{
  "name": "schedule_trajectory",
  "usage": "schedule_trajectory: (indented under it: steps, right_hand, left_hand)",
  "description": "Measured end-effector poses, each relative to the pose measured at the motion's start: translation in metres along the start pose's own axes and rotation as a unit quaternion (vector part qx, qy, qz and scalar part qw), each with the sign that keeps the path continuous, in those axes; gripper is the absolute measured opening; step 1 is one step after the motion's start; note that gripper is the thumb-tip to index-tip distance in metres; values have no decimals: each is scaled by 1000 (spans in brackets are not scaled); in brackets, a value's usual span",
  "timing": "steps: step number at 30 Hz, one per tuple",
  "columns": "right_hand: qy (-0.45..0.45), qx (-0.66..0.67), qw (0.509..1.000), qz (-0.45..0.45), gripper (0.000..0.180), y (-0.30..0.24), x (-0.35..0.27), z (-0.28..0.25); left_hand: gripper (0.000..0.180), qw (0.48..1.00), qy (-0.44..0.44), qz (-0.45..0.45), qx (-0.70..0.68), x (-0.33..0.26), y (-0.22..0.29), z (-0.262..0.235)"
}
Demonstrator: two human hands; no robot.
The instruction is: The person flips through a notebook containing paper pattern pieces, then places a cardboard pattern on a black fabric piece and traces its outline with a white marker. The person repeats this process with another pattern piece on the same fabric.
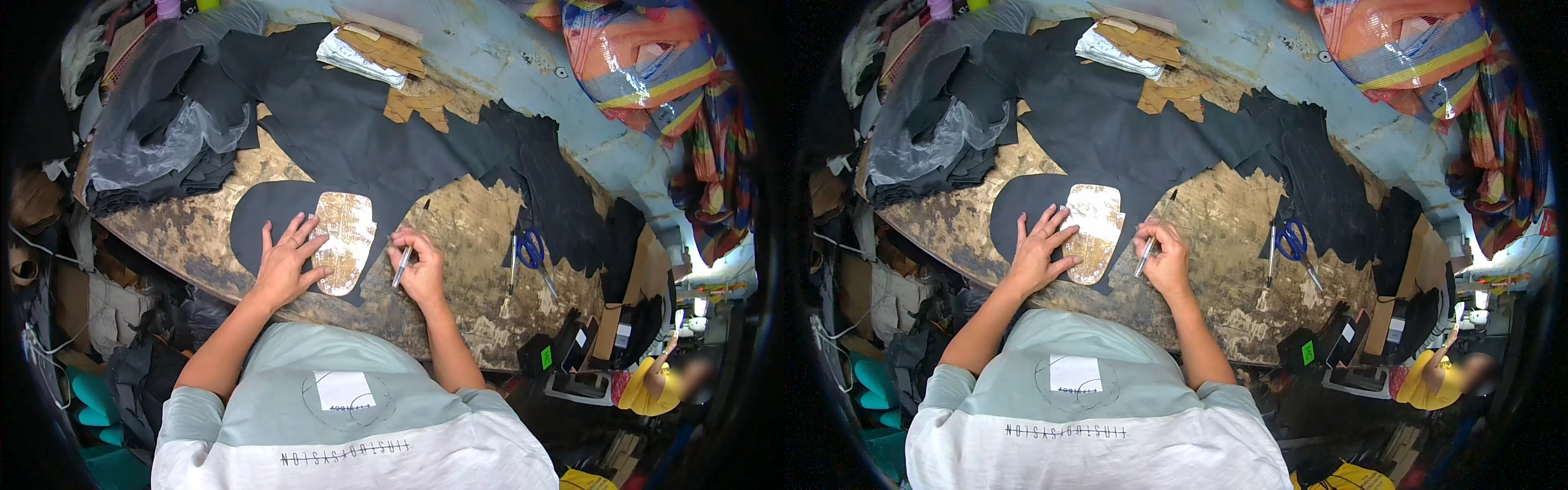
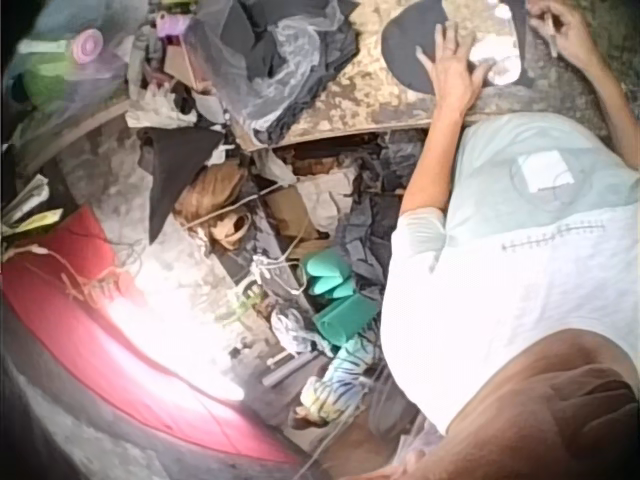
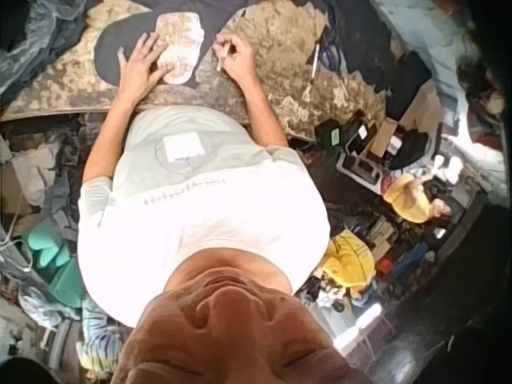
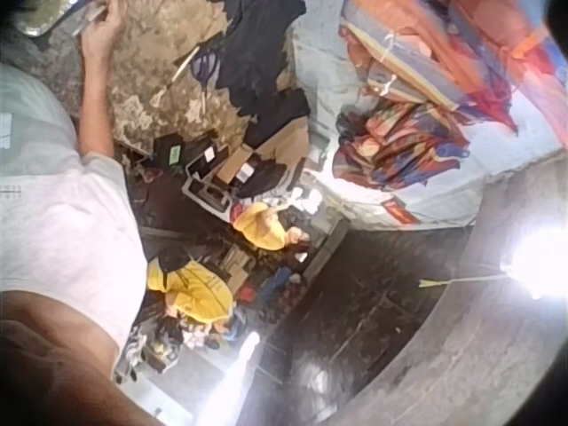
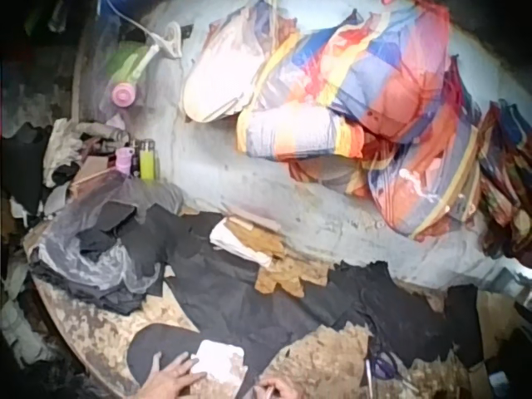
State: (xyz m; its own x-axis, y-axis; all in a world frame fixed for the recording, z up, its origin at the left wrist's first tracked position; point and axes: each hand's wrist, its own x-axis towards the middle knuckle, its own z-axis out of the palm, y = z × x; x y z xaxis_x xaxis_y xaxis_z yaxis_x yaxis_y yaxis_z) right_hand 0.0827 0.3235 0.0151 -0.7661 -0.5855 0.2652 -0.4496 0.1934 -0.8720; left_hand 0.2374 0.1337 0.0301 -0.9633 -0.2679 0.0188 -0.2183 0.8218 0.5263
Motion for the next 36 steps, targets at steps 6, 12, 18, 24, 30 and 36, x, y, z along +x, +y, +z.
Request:
schedule_trajectory:
  steps: [6,12,18,24,30,36]
  right_hand:
    - [-54,-113,986,-107,38,1,-10,3]
    - [-67,-146,980,-114,43,-4,-9,5]
    - [-61,-152,978,-126,45,-7,-8,6]
    - [-59,-147,980,-121,46,-7,-8,7]
    - [-64,-148,979,-121,46,-8,-7,7]
    - [-71,-148,980,-114,46,-6,-9,6]
  left_hand:
    - [49,1000,-1,-6,9,10,3,1]
    - [49,1000,-6,-6,20,11,5,-1]
    - [50,1000,-8,-5,20,11,3,1]
    - [50,1000,-6,-6,9,11,2,3]
    - [50,1000,-8,-7,12,12,2,2]
    - [48,999,12,-20,24,12,12,-3]
